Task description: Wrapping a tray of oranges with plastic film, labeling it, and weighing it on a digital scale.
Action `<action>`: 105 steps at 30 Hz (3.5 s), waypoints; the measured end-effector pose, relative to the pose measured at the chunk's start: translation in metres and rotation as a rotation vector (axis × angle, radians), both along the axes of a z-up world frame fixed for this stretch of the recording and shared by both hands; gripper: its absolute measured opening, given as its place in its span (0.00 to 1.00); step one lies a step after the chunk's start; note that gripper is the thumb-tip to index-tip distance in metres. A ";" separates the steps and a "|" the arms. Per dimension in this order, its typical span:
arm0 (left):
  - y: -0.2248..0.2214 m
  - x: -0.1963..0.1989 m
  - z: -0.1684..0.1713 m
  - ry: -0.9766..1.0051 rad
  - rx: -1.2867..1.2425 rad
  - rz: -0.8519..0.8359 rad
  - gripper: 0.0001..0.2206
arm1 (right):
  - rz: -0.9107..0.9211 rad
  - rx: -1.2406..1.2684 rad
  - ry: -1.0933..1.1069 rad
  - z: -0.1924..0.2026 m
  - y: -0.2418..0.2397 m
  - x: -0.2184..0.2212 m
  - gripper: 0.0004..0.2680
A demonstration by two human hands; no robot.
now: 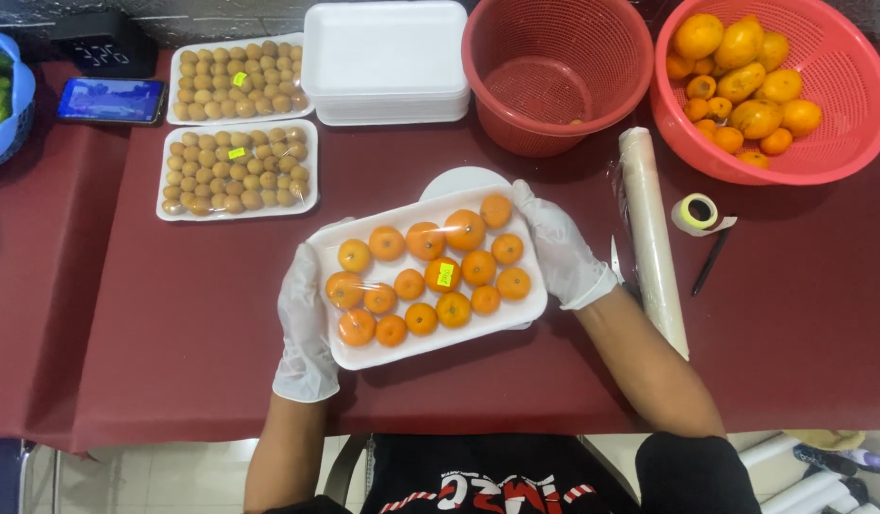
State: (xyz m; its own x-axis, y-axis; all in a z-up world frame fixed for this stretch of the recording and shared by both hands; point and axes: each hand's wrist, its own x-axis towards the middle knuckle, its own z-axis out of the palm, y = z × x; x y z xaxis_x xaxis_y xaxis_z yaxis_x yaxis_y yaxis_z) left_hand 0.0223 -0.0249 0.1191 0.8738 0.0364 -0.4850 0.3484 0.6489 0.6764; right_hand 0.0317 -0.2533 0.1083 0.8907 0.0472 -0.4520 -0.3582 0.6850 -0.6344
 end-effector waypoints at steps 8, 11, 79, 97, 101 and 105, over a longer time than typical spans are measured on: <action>0.008 0.001 0.009 -0.067 0.128 0.077 0.13 | 0.123 -0.195 0.002 -0.054 -0.009 0.006 0.14; 0.014 -0.001 0.023 0.040 0.051 0.087 0.17 | 0.134 -0.247 0.011 -0.023 0.007 -0.004 0.14; 0.290 0.071 -0.144 -0.013 1.494 0.135 0.22 | 0.772 -0.761 -0.067 -0.094 0.212 0.071 0.15; 0.155 0.080 -0.117 -0.914 1.892 0.294 0.21 | 0.120 -1.165 -0.549 -0.084 0.092 0.055 0.11; 0.103 0.076 -0.104 -1.020 1.836 0.276 0.22 | -0.143 -1.437 -0.710 -0.096 0.027 0.051 0.15; 0.063 0.074 -0.111 -1.116 1.766 0.119 0.21 | -0.281 -1.457 -0.696 -0.108 -0.019 0.033 0.15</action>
